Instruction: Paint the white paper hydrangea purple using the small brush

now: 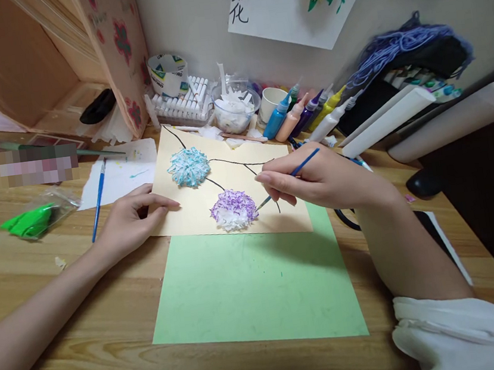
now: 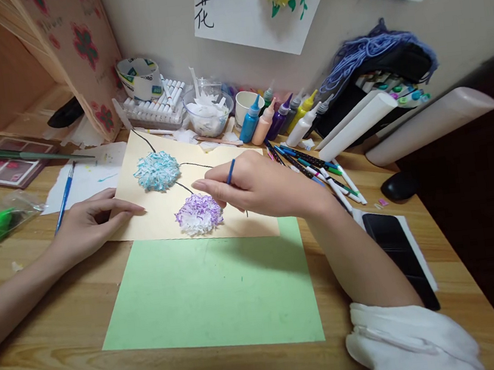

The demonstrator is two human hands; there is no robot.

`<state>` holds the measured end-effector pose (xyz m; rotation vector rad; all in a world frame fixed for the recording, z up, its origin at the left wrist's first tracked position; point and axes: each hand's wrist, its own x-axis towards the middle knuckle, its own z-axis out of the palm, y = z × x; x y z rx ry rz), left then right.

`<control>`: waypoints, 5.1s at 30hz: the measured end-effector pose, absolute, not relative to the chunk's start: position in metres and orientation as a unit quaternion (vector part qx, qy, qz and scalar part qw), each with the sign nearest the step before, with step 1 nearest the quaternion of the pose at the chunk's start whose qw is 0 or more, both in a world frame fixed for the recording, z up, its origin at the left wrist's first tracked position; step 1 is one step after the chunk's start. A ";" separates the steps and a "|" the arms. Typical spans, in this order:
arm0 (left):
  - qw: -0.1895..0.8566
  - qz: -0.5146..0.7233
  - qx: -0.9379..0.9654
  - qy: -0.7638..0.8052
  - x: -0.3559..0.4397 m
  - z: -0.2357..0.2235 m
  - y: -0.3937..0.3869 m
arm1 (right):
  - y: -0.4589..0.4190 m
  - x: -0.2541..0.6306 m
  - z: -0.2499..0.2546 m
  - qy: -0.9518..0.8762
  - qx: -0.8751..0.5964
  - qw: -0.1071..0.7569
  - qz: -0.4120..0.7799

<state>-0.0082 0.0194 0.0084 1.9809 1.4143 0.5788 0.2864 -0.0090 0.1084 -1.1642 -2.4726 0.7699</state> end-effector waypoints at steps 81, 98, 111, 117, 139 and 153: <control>0.286 0.203 0.769 0.534 -0.009 0.012 0.018 | 0.007 0.320 0.110 -0.793 -0.591 0.080 0.125; 0.287 0.203 0.771 0.531 -0.009 0.009 0.019 | -0.012 0.306 0.124 -0.838 -0.458 0.176 0.239; 0.289 0.205 0.766 0.537 -0.008 0.009 0.019 | -0.014 0.283 0.112 -0.888 -0.357 0.082 0.278; 0.299 0.207 0.761 0.537 -0.009 0.008 0.019 | -0.013 0.281 0.108 -0.894 -0.357 0.085 0.256; 0.296 0.197 0.771 0.529 -0.007 0.014 0.017 | -0.016 0.311 0.129 -0.836 -0.483 0.200 0.164; 0.300 0.229 0.768 0.517 -0.012 0.001 0.021 | 0.013 0.330 0.110 -0.757 -0.618 -0.007 0.210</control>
